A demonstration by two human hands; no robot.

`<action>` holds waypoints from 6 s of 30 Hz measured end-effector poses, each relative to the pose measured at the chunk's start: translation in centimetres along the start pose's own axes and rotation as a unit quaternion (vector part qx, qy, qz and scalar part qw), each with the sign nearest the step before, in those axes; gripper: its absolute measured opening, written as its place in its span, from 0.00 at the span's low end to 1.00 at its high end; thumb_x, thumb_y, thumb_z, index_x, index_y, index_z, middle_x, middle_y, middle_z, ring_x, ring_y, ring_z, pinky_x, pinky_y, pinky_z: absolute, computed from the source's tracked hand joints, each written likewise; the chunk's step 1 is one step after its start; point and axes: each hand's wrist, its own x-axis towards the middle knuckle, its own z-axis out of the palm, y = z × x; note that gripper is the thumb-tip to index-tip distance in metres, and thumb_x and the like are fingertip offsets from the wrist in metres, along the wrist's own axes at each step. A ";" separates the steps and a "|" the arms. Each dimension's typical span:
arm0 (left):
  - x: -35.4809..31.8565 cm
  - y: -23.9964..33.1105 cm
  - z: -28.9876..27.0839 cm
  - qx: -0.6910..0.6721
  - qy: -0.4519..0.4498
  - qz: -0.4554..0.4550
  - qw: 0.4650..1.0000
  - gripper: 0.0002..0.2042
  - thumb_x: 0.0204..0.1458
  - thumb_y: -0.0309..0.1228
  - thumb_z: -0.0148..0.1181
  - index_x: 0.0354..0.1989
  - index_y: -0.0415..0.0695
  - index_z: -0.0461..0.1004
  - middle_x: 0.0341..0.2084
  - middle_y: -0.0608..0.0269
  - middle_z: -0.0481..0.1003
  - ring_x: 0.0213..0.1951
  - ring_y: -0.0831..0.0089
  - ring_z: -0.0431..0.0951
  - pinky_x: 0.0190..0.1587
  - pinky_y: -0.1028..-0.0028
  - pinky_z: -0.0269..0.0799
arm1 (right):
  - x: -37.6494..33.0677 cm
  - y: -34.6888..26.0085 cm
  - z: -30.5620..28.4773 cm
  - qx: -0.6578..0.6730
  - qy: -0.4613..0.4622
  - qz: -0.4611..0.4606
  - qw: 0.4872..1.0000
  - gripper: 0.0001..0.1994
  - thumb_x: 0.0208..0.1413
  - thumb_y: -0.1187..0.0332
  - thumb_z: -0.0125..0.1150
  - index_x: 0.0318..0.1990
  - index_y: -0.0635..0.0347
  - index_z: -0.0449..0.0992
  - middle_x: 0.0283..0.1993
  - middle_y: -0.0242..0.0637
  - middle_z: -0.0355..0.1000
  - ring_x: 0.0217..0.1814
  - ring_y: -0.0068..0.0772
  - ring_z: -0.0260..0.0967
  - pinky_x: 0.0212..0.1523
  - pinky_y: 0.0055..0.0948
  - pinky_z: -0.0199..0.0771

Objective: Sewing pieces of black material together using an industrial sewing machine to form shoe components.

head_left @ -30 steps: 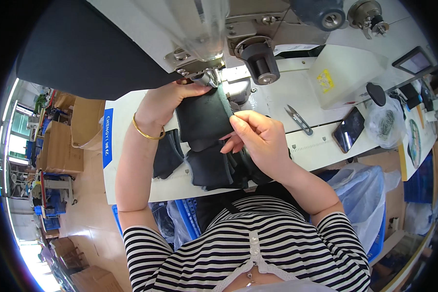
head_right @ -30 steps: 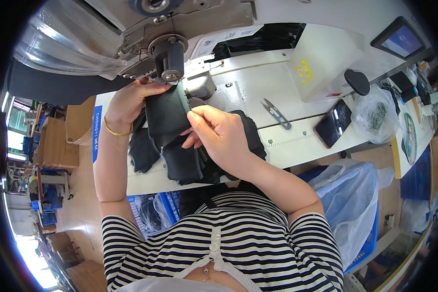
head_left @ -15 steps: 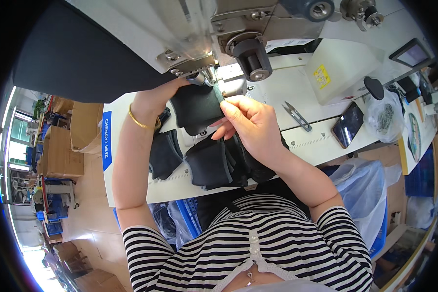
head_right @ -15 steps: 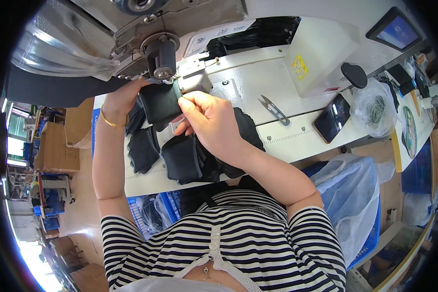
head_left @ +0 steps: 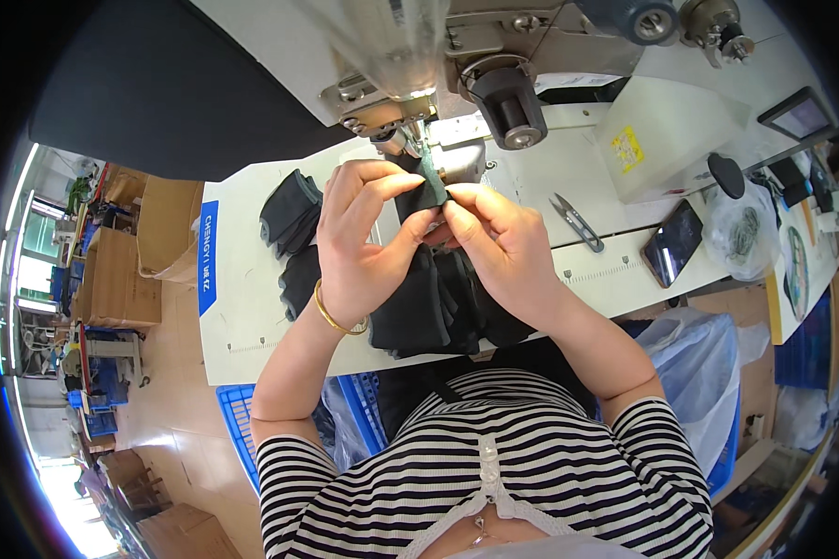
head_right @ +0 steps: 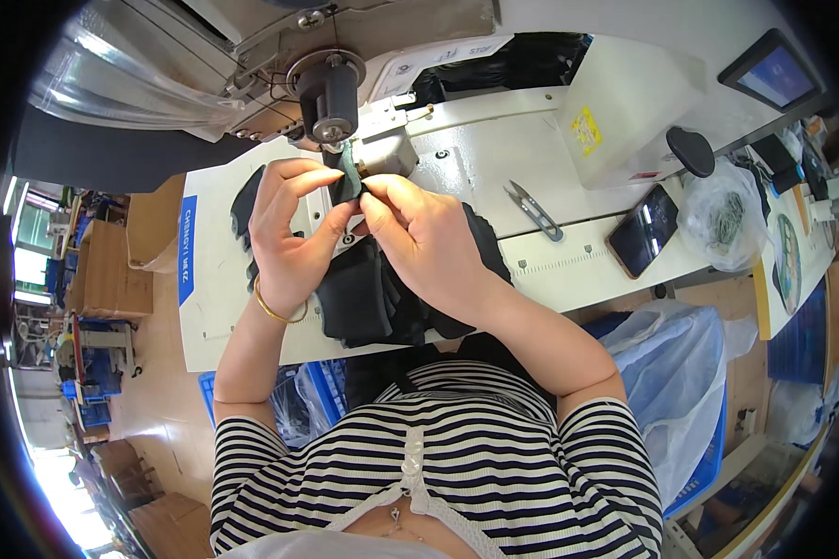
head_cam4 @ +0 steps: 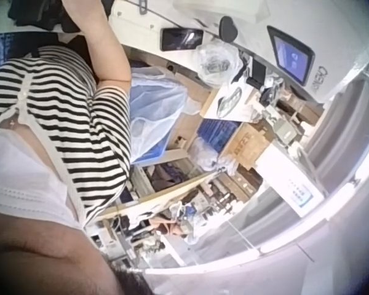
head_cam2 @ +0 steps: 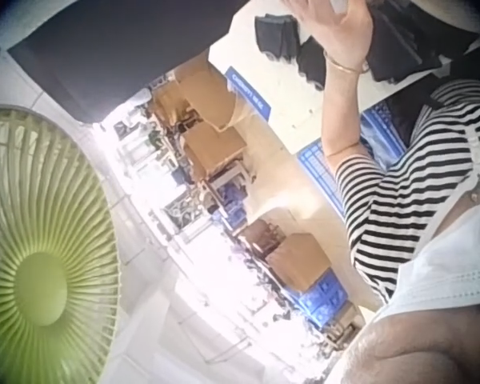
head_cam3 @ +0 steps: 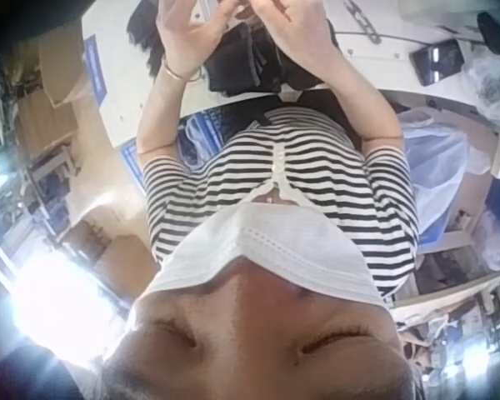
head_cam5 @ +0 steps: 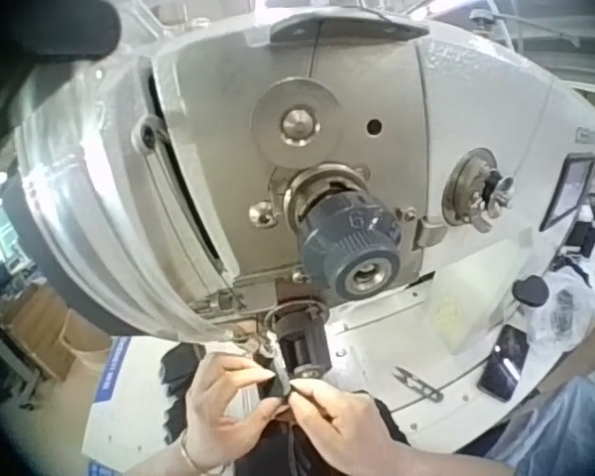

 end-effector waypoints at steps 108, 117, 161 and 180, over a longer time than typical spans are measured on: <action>-8.5 -6.3 -6.1 0.369 -0.025 0.007 0.929 0.25 0.32 0.22 0.56 0.47 0.37 0.78 0.44 0.59 0.76 0.45 0.60 0.73 0.49 0.63 0.66 | -3.7 5.1 -5.8 -0.343 -0.011 0.096 0.934 0.27 0.47 0.58 0.72 0.49 0.70 0.75 0.46 0.48 0.69 0.51 0.49 0.68 0.53 0.39 0.68; -13.8 -3.7 -9.3 0.179 -0.181 -0.074 0.964 0.26 0.41 0.31 0.66 0.53 0.37 0.73 0.53 0.52 0.72 0.57 0.54 0.69 0.60 0.57 0.63 | -4.4 4.6 -5.1 -0.415 0.001 0.009 0.910 0.19 0.49 0.60 0.71 0.42 0.64 0.75 0.42 0.40 0.71 0.46 0.44 0.67 0.49 0.41 0.65; -9.9 0.5 2.0 0.042 -0.056 -0.198 0.978 0.10 0.43 0.20 0.67 0.32 0.40 0.72 0.35 0.55 0.71 0.38 0.58 0.72 0.46 0.66 0.66 | -4.2 4.2 -5.8 -0.321 0.111 -0.016 0.940 0.04 0.58 0.76 0.61 0.39 0.65 0.73 0.34 0.39 0.75 0.33 0.33 0.72 0.37 0.29 0.72; -2.2 6.0 -1.5 -0.240 0.024 -0.222 0.945 0.07 0.44 0.15 0.69 0.29 0.38 0.77 0.33 0.63 0.77 0.35 0.77 0.75 0.39 0.79 0.71 | -4.1 -3.5 -0.5 0.077 0.001 0.026 0.997 0.07 0.61 0.80 0.58 0.46 0.66 0.74 0.38 0.36 0.77 0.38 0.20 0.74 0.41 0.20 0.74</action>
